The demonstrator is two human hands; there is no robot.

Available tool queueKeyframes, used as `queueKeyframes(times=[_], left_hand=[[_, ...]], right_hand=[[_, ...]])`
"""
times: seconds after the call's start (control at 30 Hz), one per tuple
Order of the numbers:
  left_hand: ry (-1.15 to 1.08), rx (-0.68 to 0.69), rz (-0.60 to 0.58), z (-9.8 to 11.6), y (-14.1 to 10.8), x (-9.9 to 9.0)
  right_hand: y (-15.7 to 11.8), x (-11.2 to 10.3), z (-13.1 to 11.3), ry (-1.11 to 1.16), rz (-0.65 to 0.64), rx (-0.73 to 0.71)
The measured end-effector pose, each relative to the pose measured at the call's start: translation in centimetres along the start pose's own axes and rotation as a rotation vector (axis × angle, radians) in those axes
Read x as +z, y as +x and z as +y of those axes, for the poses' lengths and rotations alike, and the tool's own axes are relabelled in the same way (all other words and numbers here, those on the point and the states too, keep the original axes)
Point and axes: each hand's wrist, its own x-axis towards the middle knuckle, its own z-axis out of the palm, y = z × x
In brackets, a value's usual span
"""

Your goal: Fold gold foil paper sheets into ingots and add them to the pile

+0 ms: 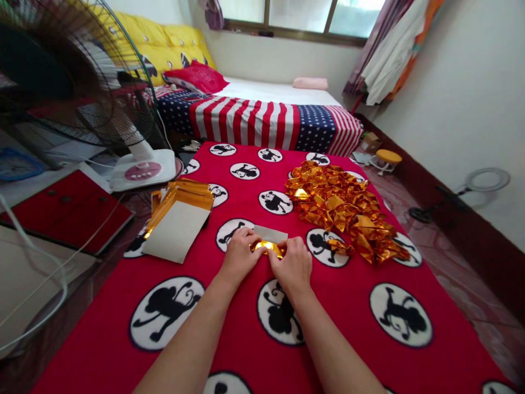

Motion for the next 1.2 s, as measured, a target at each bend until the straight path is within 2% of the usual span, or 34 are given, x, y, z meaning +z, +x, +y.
queueKeyframes(times=[0.17, 0.43, 0.53, 0.7, 1.0, 1.2], left_hand=[[-0.045, -0.021, -0.024, -0.4, 0.1, -0.1], [-0.082, -0.036, -0.106, -0.9, 0.4, -0.8], [-0.063, -0.038, -0.086, -0.4, 0.3, -0.6], [0.013, -0.111, 0.005, 0.7, 0.1, 0.0], [-0.158, -0.118, -0.144, -1.6, 0.6, -1.2], [-0.128, -0.063, -0.137, -1.5, 0.5, -1.2]], right_hand=[[-0.1, -0.1, 0.3, 0.015, -0.028, -0.004], [0.2, -0.6, 2.3, 0.278, -0.127, -0.048], [0.3, -0.5, 2.5, 0.308, -0.137, -0.052], [0.2, -0.5, 2.4, 0.299, -0.121, -0.05], [0.2, -0.5, 2.6, 0.304, -0.122, -0.051], [0.6, -0.9, 0.5, 0.117, -0.126, 0.05]])
